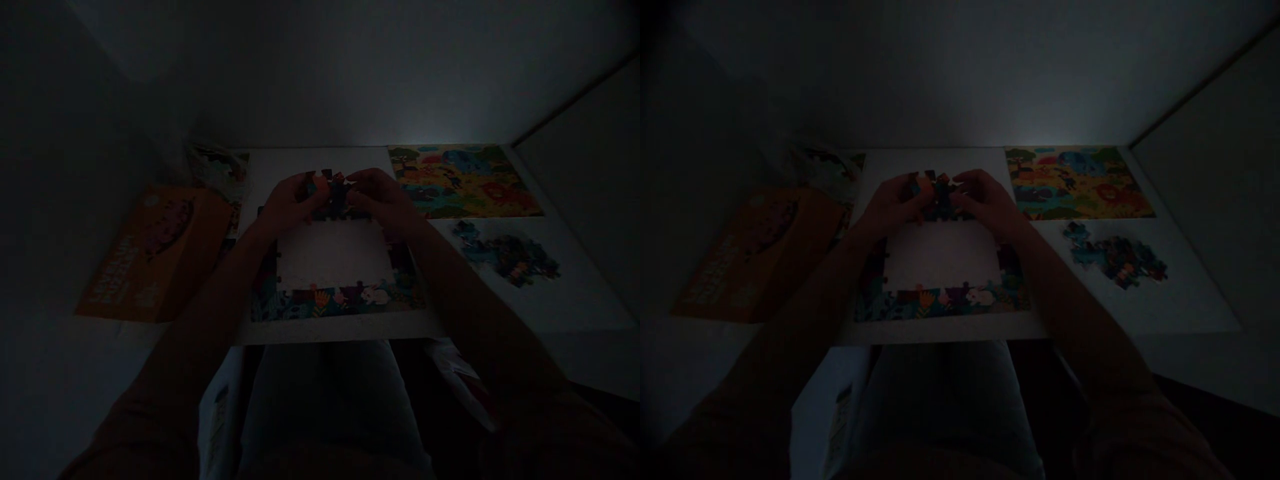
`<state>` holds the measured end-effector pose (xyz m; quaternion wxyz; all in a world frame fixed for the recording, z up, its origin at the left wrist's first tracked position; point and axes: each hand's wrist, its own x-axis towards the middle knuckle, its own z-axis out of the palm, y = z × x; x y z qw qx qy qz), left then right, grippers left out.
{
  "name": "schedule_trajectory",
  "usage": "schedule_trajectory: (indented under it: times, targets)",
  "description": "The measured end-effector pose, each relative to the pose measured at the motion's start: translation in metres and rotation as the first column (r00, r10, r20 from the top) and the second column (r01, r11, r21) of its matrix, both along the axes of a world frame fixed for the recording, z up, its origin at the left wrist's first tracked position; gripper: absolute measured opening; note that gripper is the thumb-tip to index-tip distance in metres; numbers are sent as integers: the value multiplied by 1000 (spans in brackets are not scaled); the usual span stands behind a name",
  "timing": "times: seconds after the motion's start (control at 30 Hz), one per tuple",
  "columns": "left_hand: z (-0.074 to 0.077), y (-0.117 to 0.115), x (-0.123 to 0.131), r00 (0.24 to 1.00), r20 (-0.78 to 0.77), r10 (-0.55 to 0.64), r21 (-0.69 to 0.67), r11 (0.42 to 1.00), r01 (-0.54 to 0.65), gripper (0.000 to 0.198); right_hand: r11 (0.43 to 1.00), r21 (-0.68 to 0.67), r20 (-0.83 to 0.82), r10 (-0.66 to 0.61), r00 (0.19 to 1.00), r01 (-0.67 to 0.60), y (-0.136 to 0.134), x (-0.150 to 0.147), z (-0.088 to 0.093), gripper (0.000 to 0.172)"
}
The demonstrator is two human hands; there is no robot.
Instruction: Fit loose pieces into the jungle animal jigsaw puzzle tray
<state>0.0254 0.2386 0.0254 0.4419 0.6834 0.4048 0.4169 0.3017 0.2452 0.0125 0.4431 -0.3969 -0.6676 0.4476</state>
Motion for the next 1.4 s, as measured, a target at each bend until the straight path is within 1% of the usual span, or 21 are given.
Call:
schedule_trajectory:
  times: [0.17,0.27,0.37,0.43,0.5,0.57,0.67,0.77,0.83,0.9,1.07,1.23,1.33,1.4]
  targets:
    - [-5,3,-2,1000,-15,-7,-6,1000,7,59,999,-22,50,-40,998,41,4,2,-3,59]
    - [-6,3,-2,1000,-21,-9,-11,1000,9,55,996,0,123,-89,988,89,3,4,0,51]
    - [-5,2,-4,1000,-29,8,-49,999,-10,50,989,47,201,-147,968,140,4,6,0,45]
    - [-5,2,-5,999,-23,27,-73,997,-29,49,984,78,205,-174,963,162,6,7,-2,46]
    - [-5,4,-6,999,-24,45,-66,997,-46,48,981,88,181,-185,966,172,9,8,-4,47]
    - [-6,8,-9,995,-53,84,-21,996,-85,48,983,71,154,-177,972,168,12,9,-6,48]
    - [-9,16,-14,978,-99,183,82,981,-176,54,990,13,118,-142,983,141,15,11,-7,51]
    - [-13,25,-23,963,-78,259,130,960,-248,61,992,-18,69,-125,990,126,18,13,-4,57]
    - [-17,31,-30,952,-56,301,135,947,-291,62,990,-7,43,-139,989,139,20,15,-2,58]
    - [-21,37,-38,943,-49,330,137,937,-321,64,988,8,32,-153,988,153,20,16,1,56]
    - [-30,50,-54,939,-46,341,132,934,-333,70,992,-22,59,-119,991,121,14,16,6,47]
    - [-30,51,-54,948,-58,313,79,948,-308,80,996,-75,55,-37,998,41,9,12,9,42]
    - [-28,51,-51,938,-83,338,37,941,-336,88,996,-88,65,-12,998,18,8,14,12,38]
    - [-27,52,-51,930,-82,359,17,933,-359,96,996,-84,85,-6,996,13,7,16,14,35]
